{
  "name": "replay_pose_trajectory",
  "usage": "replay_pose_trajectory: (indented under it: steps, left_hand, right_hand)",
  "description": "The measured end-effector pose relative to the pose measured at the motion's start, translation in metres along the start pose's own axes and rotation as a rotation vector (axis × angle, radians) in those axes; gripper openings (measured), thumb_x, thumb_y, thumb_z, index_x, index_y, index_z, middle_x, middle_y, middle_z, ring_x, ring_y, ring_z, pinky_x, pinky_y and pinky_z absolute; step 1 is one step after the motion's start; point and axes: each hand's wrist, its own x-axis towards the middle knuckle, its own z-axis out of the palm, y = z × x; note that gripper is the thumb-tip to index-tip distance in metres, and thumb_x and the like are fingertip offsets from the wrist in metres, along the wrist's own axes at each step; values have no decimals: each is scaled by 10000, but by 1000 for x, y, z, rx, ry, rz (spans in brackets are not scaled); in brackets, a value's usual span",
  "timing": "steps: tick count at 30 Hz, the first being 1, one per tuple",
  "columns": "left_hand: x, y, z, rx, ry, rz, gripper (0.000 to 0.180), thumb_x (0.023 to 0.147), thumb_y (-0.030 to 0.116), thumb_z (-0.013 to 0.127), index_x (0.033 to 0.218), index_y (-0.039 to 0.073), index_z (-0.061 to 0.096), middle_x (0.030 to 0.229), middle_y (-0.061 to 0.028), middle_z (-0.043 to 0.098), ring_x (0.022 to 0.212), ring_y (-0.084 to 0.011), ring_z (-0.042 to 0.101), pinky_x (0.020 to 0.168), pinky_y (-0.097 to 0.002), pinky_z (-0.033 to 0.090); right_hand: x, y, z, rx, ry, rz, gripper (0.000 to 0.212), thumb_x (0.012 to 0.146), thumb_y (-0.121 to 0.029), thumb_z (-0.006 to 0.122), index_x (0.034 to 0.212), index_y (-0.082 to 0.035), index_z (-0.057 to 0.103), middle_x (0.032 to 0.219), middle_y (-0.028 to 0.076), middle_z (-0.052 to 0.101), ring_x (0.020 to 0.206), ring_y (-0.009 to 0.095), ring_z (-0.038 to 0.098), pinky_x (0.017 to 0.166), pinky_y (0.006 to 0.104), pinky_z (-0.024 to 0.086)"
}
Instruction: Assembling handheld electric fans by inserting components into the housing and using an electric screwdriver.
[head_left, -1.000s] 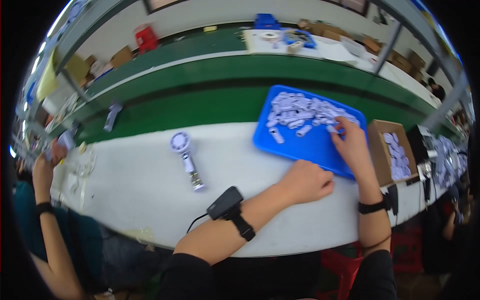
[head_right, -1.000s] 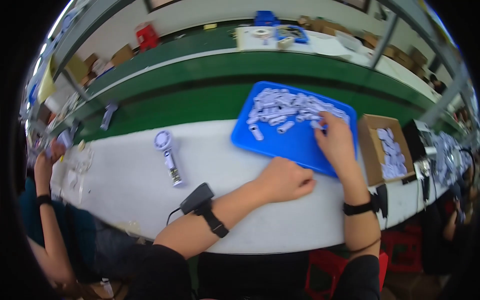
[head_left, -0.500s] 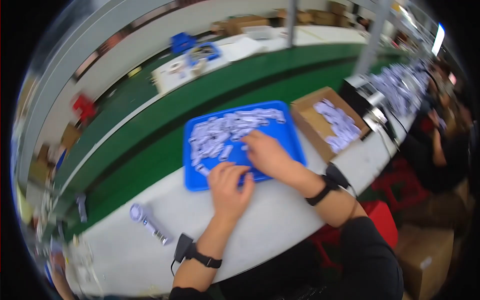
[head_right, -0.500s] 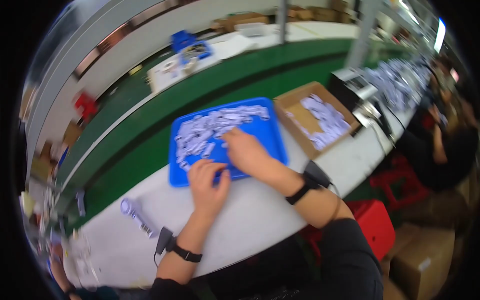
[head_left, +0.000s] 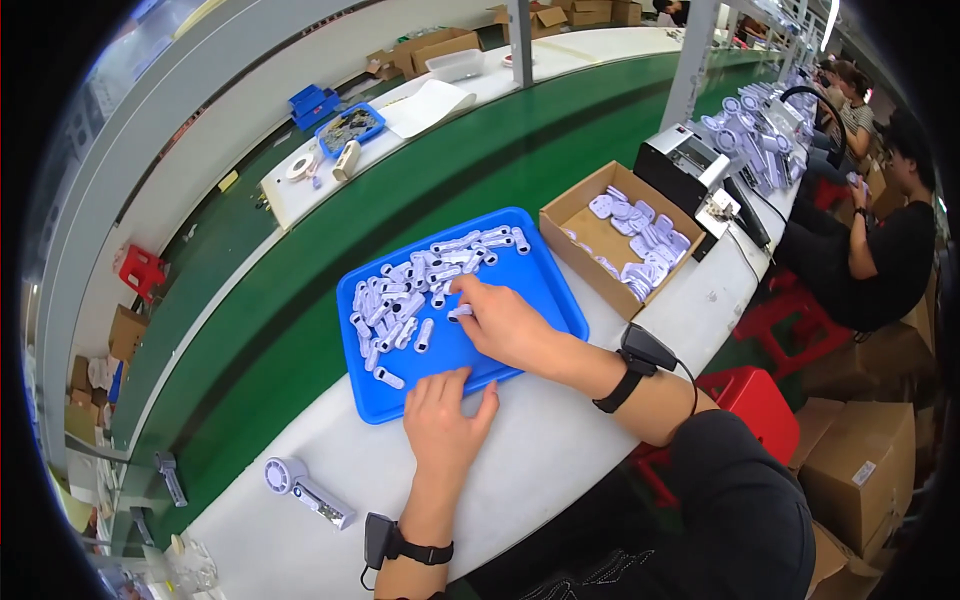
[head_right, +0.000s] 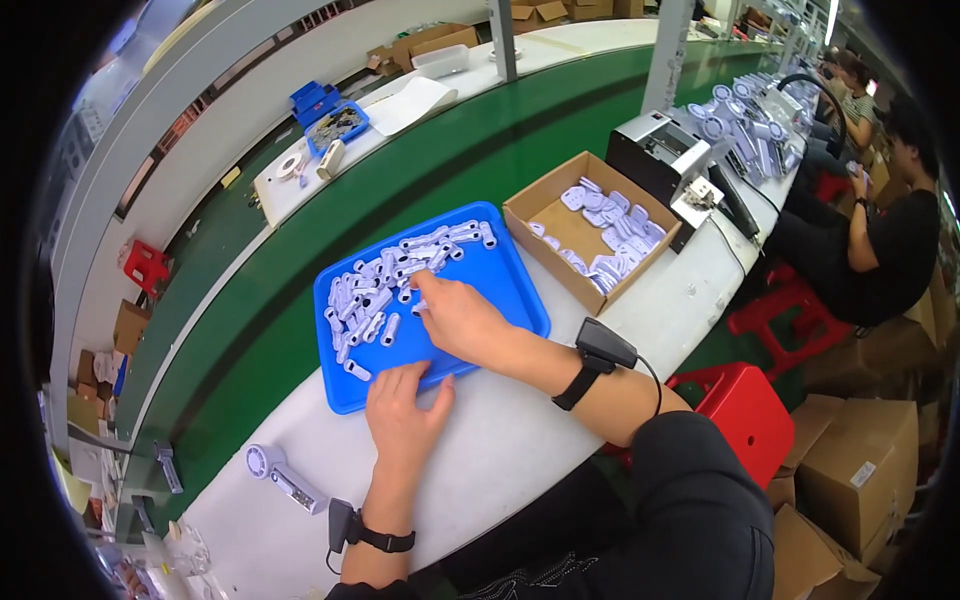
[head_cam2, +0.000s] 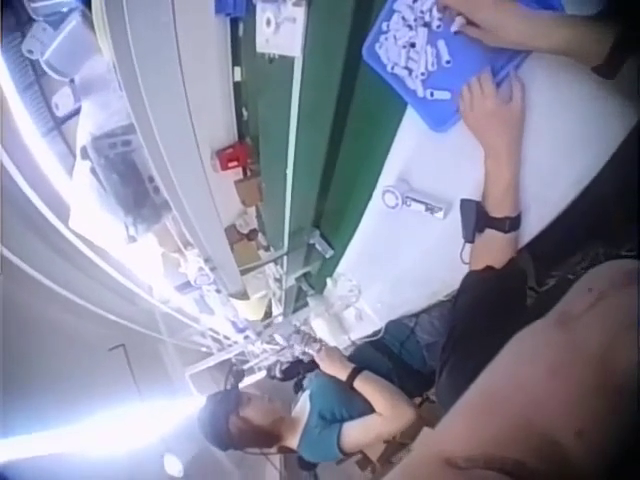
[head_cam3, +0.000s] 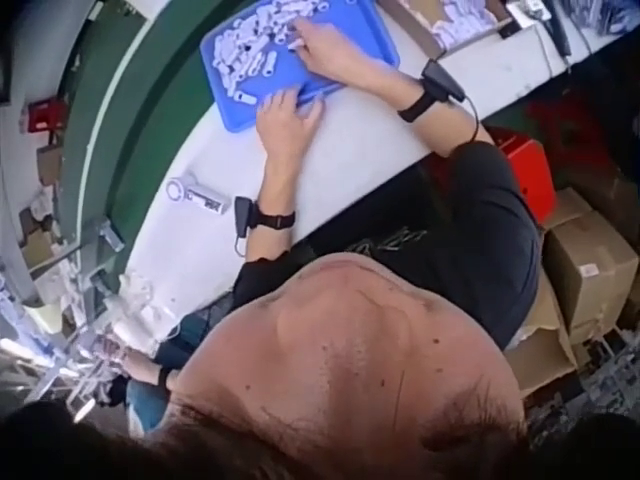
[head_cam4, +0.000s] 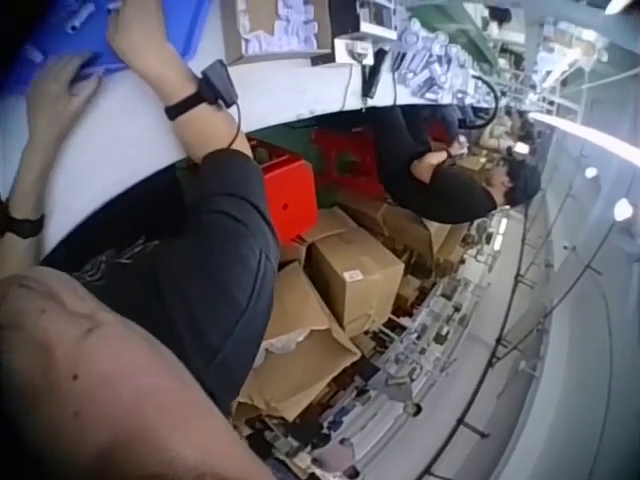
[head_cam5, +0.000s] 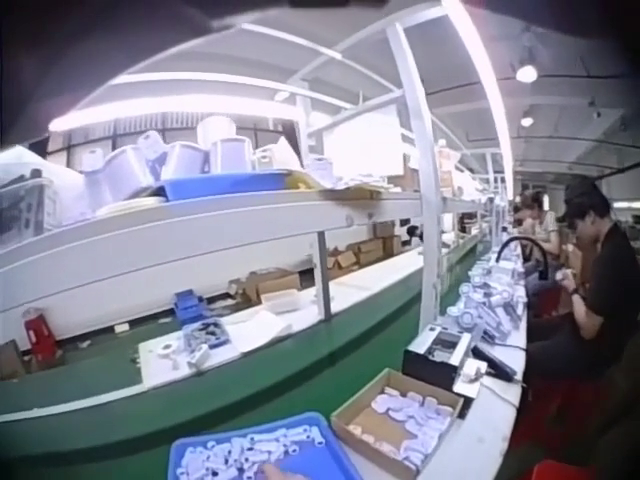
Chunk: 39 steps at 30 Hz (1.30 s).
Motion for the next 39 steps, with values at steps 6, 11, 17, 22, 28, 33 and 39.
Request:
replay_pose_trajectory:
  steps: [6,11,17,22,28,33,39]
  left_hand:
    - [-4,0,-1,-122,11,75,142,831,166,821,927,76,765,814,-63,757,707,-223,720,613,-344,536]
    - [-1,1,2,-156,76,89,89,845,123,792,922,85,768,761,-62,745,633,-205,710,551,-323,517]
    - [0,4,0,-242,29,-14,91,868,79,778,951,41,782,831,-108,778,683,-234,742,606,-317,556]
    - [-3,2,-2,-212,25,-40,94,866,79,778,953,43,782,825,-106,779,660,-231,736,582,-312,547]
    - [-3,7,-3,-189,52,-1,76,853,75,774,928,64,772,758,-79,753,576,-200,696,517,-309,510]
    - [-5,9,-5,-188,30,77,85,842,68,781,926,62,774,777,-84,759,606,-203,710,536,-309,521]
    - [1,4,-4,-237,0,101,86,828,63,784,911,59,763,771,-69,751,632,-209,714,552,-306,522]
  right_hand:
    - [1,-6,0,-71,-25,-16,361,927,-110,724,1251,-23,591,984,220,744,897,405,740,745,474,592]
    - [7,-4,-8,-85,5,-8,335,903,-129,769,1192,-25,636,913,174,740,804,349,742,694,428,592]
    - [7,-3,-12,-97,8,10,325,867,-121,807,1145,-22,672,883,131,726,750,284,722,691,380,592]
    - [8,-1,-8,-87,-33,-23,315,857,-66,793,1145,-18,675,949,133,734,796,261,728,719,368,597]
    - [7,2,-3,19,-10,-75,305,863,-55,786,1150,-17,690,966,129,748,786,223,737,696,345,596]
    - [2,-8,-4,40,-127,-76,269,869,-64,791,1120,-13,708,903,118,745,709,200,723,636,329,575]
    - [6,-9,-8,-104,-233,-88,189,892,-86,784,1057,-11,732,906,111,753,667,181,708,582,312,541]
